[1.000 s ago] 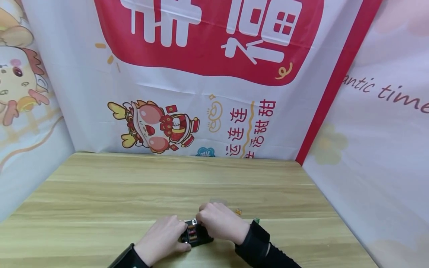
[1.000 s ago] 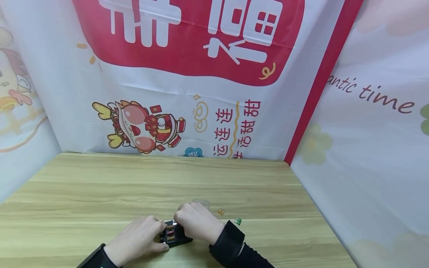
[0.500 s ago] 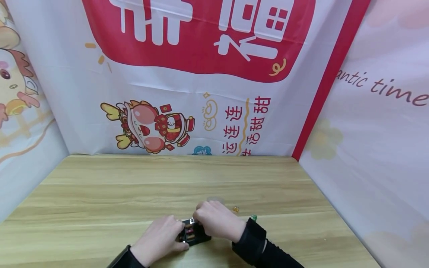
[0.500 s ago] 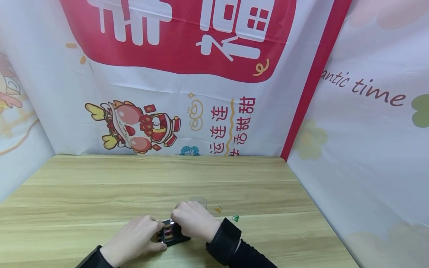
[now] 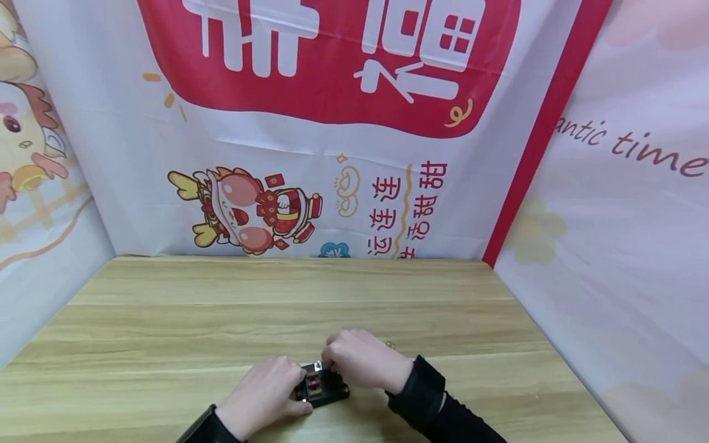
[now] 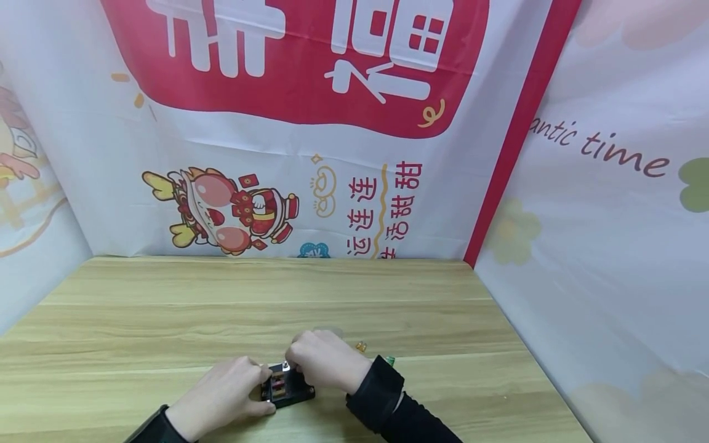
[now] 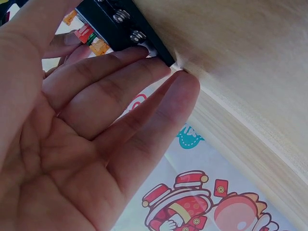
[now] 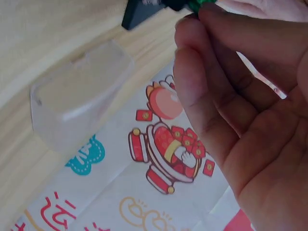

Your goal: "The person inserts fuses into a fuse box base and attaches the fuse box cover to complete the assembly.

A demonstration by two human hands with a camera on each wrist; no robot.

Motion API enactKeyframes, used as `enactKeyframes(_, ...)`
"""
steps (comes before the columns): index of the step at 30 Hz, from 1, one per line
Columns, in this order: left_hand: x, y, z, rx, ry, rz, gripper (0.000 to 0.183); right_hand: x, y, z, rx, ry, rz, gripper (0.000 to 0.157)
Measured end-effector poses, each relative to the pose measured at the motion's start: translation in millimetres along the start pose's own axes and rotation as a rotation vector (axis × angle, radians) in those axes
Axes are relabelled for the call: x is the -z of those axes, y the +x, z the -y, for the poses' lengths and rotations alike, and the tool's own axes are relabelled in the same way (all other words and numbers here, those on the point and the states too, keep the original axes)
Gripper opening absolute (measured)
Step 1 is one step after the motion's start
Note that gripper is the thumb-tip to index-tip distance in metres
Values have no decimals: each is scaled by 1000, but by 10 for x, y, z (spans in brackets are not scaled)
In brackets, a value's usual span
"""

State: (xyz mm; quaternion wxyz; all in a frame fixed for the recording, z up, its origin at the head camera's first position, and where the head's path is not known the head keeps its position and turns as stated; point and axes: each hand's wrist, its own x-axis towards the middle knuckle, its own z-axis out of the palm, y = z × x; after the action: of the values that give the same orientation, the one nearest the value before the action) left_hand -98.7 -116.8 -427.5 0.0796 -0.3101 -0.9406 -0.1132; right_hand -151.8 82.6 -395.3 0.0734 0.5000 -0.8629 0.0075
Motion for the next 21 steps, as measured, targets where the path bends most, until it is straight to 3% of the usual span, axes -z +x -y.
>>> enactKeyframes(5,2,0,-14,16,1,31,35,133,-53,-125,-58,78,11,8)
enactKeyframes(13,3,-3,-13,20,9,20,36,308,-168,-344,-107,107,-59,9)
enactKeyframes(21,-15,-13,-18,20,17,3,36,427,-277,-485,-208,158,-9,4)
